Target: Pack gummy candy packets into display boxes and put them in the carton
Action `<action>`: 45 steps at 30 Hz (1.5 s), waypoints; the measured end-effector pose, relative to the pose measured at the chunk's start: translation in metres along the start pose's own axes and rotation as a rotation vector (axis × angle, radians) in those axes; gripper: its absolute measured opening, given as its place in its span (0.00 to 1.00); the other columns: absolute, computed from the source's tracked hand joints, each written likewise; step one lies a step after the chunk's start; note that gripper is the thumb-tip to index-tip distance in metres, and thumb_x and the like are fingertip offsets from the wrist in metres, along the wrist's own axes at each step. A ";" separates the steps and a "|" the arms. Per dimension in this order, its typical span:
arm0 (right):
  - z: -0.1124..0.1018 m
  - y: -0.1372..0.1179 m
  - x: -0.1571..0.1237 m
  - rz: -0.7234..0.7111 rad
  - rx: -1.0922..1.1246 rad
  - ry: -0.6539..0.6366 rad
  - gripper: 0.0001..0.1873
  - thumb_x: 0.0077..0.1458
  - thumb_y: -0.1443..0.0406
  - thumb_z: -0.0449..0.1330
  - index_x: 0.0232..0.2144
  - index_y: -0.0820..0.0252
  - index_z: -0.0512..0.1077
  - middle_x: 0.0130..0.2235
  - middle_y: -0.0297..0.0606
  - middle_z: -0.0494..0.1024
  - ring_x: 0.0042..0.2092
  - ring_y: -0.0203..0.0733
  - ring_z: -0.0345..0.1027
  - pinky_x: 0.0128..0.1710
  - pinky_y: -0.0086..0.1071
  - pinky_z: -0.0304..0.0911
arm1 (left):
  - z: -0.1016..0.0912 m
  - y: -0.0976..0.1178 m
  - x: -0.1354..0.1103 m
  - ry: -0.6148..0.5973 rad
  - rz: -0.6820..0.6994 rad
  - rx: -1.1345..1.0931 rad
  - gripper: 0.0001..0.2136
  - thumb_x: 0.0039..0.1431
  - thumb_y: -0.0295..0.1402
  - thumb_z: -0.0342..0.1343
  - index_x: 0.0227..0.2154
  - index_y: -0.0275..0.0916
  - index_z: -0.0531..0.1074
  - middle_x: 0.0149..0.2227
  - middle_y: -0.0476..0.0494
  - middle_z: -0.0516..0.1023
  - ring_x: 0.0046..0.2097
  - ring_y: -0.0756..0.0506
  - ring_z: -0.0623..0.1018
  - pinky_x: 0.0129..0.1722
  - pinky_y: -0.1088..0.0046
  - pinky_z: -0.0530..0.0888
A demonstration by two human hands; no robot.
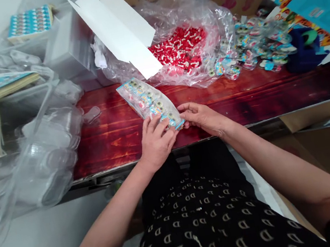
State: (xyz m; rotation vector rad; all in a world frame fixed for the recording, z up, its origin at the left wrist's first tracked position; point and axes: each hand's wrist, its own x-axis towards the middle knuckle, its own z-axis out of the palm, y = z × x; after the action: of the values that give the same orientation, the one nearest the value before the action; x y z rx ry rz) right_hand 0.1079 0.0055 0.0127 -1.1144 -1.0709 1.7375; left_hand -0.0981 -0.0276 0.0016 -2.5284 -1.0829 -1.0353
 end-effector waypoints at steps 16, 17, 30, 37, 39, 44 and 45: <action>0.014 0.007 -0.013 -0.161 -0.139 0.137 0.20 0.48 0.58 0.67 0.42 0.56 0.69 0.28 0.27 0.73 0.27 0.32 0.67 0.29 0.30 0.64 | -0.011 -0.002 -0.001 -0.020 0.025 0.006 0.02 0.59 0.28 0.61 0.34 0.39 0.73 0.44 0.44 0.78 0.56 0.38 0.73 0.58 0.45 0.70; 0.009 0.002 -0.017 -0.175 -0.163 0.157 0.21 0.48 0.58 0.66 0.44 0.56 0.69 0.29 0.27 0.74 0.28 0.33 0.68 0.29 0.30 0.65 | -0.012 -0.002 0.000 -0.020 0.029 0.005 0.02 0.59 0.27 0.60 0.34 0.39 0.73 0.44 0.43 0.78 0.56 0.37 0.74 0.58 0.44 0.70; -0.286 -0.103 -0.085 -0.046 -1.061 1.298 0.21 0.57 0.59 0.53 0.44 0.66 0.78 0.36 0.46 0.81 0.38 0.48 0.74 0.38 0.38 0.69 | -0.008 -0.008 0.006 0.020 0.086 0.034 0.06 0.57 0.24 0.61 0.35 0.38 0.71 0.43 0.39 0.78 0.54 0.32 0.75 0.55 0.41 0.71; -0.337 -0.126 -0.059 0.145 -1.166 1.244 0.12 0.55 0.64 0.57 0.37 0.63 0.80 0.46 0.53 0.80 0.52 0.59 0.70 0.53 0.45 0.63 | -0.007 -0.014 0.003 0.006 0.104 0.028 0.05 0.60 0.26 0.58 0.38 0.38 0.73 0.44 0.38 0.78 0.55 0.33 0.73 0.58 0.41 0.68; -0.343 -0.131 -0.046 0.187 -1.139 1.206 0.09 0.54 0.65 0.60 0.29 0.64 0.78 0.43 0.56 0.79 0.53 0.60 0.70 0.53 0.45 0.62 | -0.007 -0.018 0.002 0.001 0.113 0.018 0.04 0.60 0.27 0.57 0.38 0.40 0.73 0.44 0.39 0.78 0.56 0.33 0.73 0.60 0.43 0.67; -0.358 -0.142 -0.026 0.267 -0.974 1.207 0.11 0.49 0.67 0.66 0.18 0.64 0.71 0.31 0.55 0.77 0.50 0.62 0.71 0.48 0.47 0.65 | -0.007 -0.024 0.000 -0.024 0.143 -0.010 0.07 0.59 0.28 0.55 0.39 0.42 0.74 0.45 0.41 0.79 0.57 0.35 0.73 0.63 0.45 0.63; -0.360 -0.143 -0.024 0.275 -0.920 1.214 0.12 0.47 0.69 0.67 0.17 0.63 0.70 0.28 0.53 0.76 0.47 0.62 0.72 0.45 0.47 0.67 | -0.008 -0.024 -0.001 -0.026 0.141 -0.015 0.08 0.59 0.28 0.55 0.40 0.42 0.74 0.45 0.40 0.78 0.58 0.35 0.72 0.63 0.45 0.63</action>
State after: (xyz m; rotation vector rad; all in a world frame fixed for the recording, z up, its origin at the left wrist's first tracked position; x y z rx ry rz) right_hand 0.4778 0.1135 0.0604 -2.4752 -0.8586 0.3355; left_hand -0.1194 -0.0141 0.0046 -2.5941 -0.8906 -0.9798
